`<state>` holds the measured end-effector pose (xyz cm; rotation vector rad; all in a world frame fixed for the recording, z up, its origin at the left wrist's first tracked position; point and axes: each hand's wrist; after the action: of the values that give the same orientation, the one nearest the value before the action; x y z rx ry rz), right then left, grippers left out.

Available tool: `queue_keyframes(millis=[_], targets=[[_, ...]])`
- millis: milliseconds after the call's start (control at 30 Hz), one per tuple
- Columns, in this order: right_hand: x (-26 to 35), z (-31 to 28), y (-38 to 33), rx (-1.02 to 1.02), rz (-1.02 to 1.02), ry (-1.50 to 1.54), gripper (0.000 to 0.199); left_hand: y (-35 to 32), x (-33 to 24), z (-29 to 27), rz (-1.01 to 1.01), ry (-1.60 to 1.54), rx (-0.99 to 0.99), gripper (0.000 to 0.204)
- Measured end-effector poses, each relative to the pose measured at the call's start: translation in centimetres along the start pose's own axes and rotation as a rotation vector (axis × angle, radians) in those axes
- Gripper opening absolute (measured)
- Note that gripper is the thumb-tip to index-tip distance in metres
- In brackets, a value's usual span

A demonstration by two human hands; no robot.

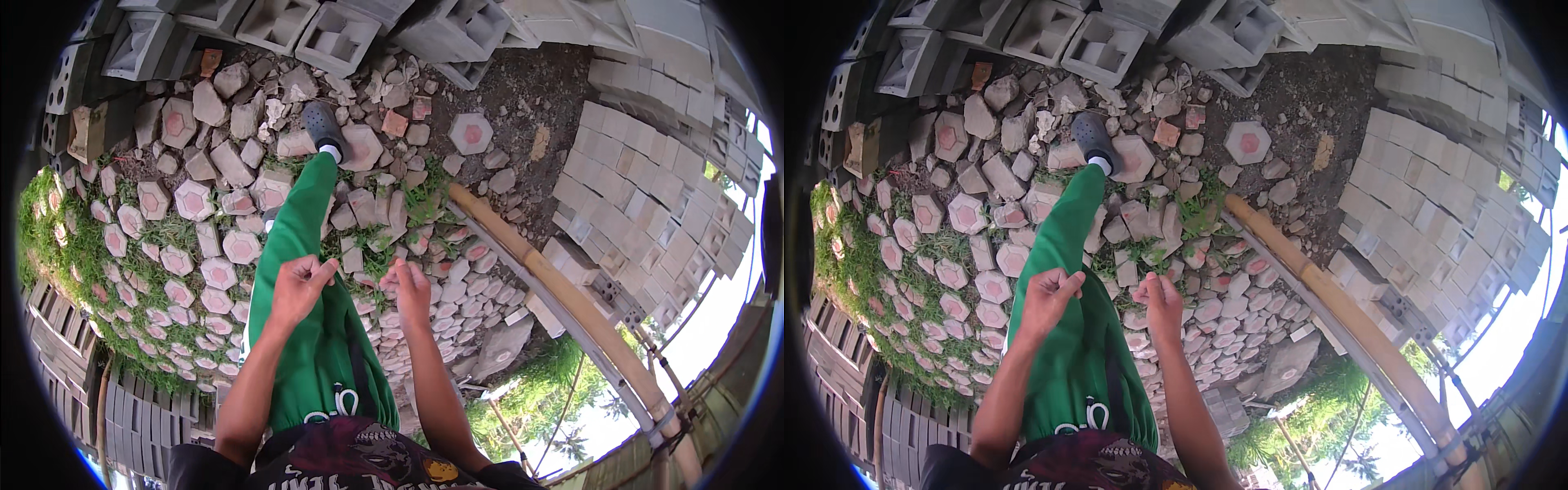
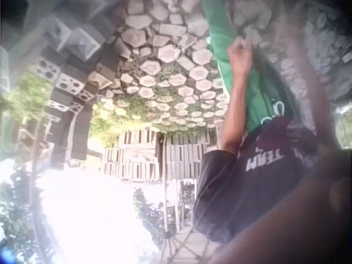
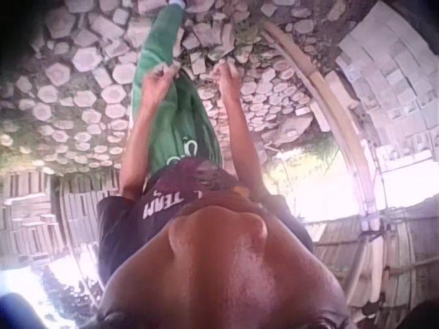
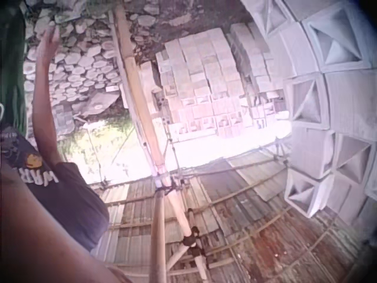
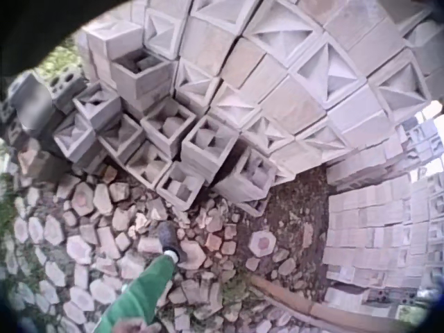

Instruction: The person picks up concrete blocks from one stack and carries them to another location to form a new stack. They handle one block at a time, picking them up by hand and setting them down onto the ground or on top of other blocks.

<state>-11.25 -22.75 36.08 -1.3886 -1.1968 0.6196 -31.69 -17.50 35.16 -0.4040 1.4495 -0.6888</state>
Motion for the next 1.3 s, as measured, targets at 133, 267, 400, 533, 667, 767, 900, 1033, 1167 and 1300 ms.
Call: queue_keyframes(millis=[133, 267, 400, 533, 667, 767, 900, 1033, 1167, 1300], targets=[[5.2, 0.7, 6.1, 0.056, 0.047, -0.048, 0.027, 7.9, -2.0, 3.1, -0.189, 0.064, 0.056, 0.040], [10.6, 1.1, 11.8, 0.041, 0.065, -0.151, 0.029, 12.9, -0.4, 6.4, -0.079, -0.210, -0.078, 0.038], [16.9, 0.1, 16.4, 0.011, 0.054, -0.109, 0.032, 15.3, -0.5, 9.4, -0.187, -0.164, -0.075, 0.030], [22.7, -1.4, 21.1, -0.086, -0.031, -0.165, 0.039, 15.7, 1.3, 11.6, -0.214, -0.187, -0.114, 0.025], [28.3, -3.7, 28.2, -0.154, -0.123, -0.204, 0.053, 17.5, 1.8, 13.2, -0.200, -0.183, -0.219, 0.023], [32.9, -4.0, 34.7, -0.178, -0.118, -0.226, 0.065, 21.1, 2.0, 14.0, -0.225, -0.100, -0.215, 0.026], [39.4, -2.5, 42.5, -0.295, -0.277, -0.311, 0.074, 30.1, 2.1, 16.1, -0.142, 0.091, -0.177, 0.030], [44.8, -1.8, 49.4, -0.256, -0.288, -0.430, 0.076, 43.1, -0.8, 18.8, 0.000, 0.183, -0.275, 0.066], [46.2, -1.9, 52.7, -0.060, -0.302, -0.380, 0.074, 54.7, -2.2, 20.3, 0.035, 0.267, -0.415, 0.093], [44.4, -2.8, 54.8, -0.037, -0.275, -0.311, 0.057, 61.9, -3.8, 22.3, 0.070, 0.464, -0.445, 0.093]])
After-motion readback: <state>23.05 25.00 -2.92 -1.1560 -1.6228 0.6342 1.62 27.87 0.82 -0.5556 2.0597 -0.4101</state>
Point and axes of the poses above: each hand's wrist, its own y-axis towards the middle knuckle, its own z-axis out of the palm, x = y × z, and after that the axes turned 15 degrees about z, right-handed
